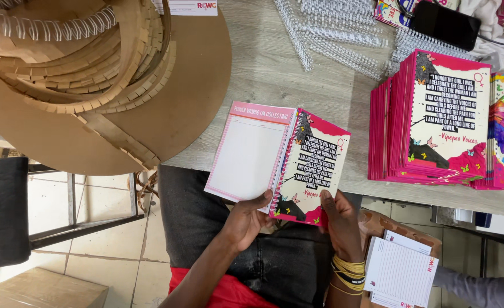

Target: The person assembles spiral-bound notebooks by hand. They pick up a stack of pink and white pages, align them, and insert a metal spiral coil through the holes. They then attach a pink cover sheet to the assembled pages and place the finished notebook on a stack.

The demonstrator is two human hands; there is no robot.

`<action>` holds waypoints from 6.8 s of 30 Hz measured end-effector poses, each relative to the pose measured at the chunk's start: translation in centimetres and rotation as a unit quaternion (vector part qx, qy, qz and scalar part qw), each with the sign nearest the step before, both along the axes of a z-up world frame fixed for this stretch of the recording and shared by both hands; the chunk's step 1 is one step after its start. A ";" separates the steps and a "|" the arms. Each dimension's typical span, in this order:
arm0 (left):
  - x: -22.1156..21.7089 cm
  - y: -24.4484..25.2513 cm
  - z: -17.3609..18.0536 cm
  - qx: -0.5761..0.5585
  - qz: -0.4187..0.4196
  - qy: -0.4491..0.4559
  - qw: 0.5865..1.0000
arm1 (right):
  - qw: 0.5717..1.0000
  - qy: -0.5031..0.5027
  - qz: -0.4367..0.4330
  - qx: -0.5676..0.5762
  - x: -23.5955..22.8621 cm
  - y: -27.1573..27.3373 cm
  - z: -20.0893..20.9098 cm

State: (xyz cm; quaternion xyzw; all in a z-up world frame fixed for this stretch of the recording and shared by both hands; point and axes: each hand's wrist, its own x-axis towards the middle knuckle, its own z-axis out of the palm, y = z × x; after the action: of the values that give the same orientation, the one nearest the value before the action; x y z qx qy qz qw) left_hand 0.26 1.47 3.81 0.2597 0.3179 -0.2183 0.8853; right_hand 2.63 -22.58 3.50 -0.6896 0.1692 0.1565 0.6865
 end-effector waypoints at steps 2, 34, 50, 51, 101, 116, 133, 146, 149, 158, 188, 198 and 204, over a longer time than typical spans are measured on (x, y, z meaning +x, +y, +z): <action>-0.1 0.4 2.5 0.003 -0.007 0.039 0.999 | 1.000 -0.011 0.019 0.013 0.1 1.0 0.5; -4.4 4.4 2.0 0.467 -0.193 -0.028 0.863 | 0.986 0.065 -0.135 0.076 -6.6 1.7 -8.1; 0.6 0.8 4.8 0.573 -0.030 -0.208 0.792 | 0.840 -0.148 -0.436 0.287 -7.7 -11.1 -1.0; 0.5 0.5 4.8 0.584 -0.034 -0.217 0.781 | 0.813 -0.230 -0.461 0.271 -8.4 -13.5 -0.6; 1.5 1.4 -3.5 0.753 0.038 -0.489 0.439 | 0.759 0.089 -0.068 -0.642 -12.3 -19.9 -10.5; -2.6 -5.2 4.8 0.603 -0.070 -0.614 0.504 | 0.874 -0.278 -0.397 -0.043 -13.3 -14.8 8.5; -1.8 0.6 2.5 0.445 -0.004 -0.484 0.754 | 0.845 -0.356 -0.085 0.390 -6.0 0.3 6.1; 0.0 1.5 0.8 0.268 -0.147 -0.109 0.946 | 0.992 0.060 -0.026 0.105 -2.7 5.4 3.5; 1.4 0.1 4.1 0.424 -0.130 -0.193 0.875 | 0.988 -0.106 0.058 -0.092 -0.4 7.1 8.2; 8.0 0.3 11.1 0.504 0.031 -0.445 0.740 | 0.917 -0.385 -0.041 -0.097 6.8 4.5 8.4; 6.7 -2.2 4.6 0.579 0.234 -0.389 0.677 | 0.944 -0.307 -0.035 -0.113 5.9 9.4 2.6; 4.2 -0.3 3.6 0.753 0.113 -0.490 0.424 | 0.986 -0.068 -0.067 0.139 5.6 3.1 4.0; 2.3 0.9 2.9 0.698 -0.155 -0.537 0.447 | 0.960 -0.183 0.114 -0.176 5.8 3.0 7.0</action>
State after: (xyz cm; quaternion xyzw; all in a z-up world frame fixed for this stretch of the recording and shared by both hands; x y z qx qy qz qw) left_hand 2.56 2.40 6.73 0.9008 -0.2214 0.1271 0.3513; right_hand 8.45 -19.60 10.51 -0.8314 -0.0144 0.0729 0.5508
